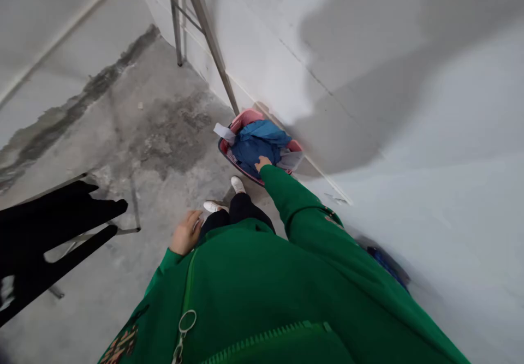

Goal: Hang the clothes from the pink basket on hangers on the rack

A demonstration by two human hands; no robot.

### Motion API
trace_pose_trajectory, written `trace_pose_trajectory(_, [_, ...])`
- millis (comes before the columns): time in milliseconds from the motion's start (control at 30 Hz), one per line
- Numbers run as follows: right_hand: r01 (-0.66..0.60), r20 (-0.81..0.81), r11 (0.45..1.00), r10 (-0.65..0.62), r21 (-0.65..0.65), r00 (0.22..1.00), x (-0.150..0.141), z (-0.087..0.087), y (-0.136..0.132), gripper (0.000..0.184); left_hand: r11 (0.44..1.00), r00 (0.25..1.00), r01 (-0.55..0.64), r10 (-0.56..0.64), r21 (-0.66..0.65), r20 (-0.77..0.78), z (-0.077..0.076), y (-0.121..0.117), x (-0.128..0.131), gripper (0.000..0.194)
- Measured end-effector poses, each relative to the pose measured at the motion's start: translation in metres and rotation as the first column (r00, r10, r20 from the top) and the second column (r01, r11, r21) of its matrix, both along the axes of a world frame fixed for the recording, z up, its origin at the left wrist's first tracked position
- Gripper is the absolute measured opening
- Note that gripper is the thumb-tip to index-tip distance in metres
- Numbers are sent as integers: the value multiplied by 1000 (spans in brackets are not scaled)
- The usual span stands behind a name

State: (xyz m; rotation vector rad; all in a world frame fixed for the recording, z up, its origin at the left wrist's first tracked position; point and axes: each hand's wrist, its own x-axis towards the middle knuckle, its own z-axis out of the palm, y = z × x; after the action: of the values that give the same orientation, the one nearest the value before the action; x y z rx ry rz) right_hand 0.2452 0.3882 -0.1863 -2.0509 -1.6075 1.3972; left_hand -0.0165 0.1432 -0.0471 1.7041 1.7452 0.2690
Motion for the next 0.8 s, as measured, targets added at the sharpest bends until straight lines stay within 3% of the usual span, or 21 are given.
trace_pose_trajectory(100, [-126,47,992,126,3,991,-4,-52,55,40,998,999,37,-37,-58,-1,-23,2,21,33])
trace_pose_trajectory(233, [-229,71,973,229,0,971,-11,-100,124,58,989,989,-88,73,-117,-127,-38,-13,27,32])
trace_pose_trajectory(333, [-157,137,985,166,-74,977,-6,-119,149,45,979,975,-150,124,-138,-185,-41,-17,28,30])
trace_pose_trajectory(433, [-62,142,987,83,-150,986,7,-116,149,34,977,974,-137,103,-161,-203,-41,-12,30,31])
trace_pose_trajectory(500, [-11,95,983,29,-182,995,18,-99,141,30,981,978,-107,75,-163,-192,-40,-4,30,32])
trace_pose_trajectory(600, [70,-49,983,-80,-171,996,33,-48,120,23,986,990,-84,66,-143,-126,-38,15,26,32])
trace_pose_trajectory(700, [157,-270,980,-184,-119,945,39,26,84,30,981,989,-111,125,-157,84,-34,46,22,31])
trace_pose_trajectory(800, [157,-486,982,-187,-101,854,24,108,28,50,946,889,-173,269,-273,370,-27,83,28,37])
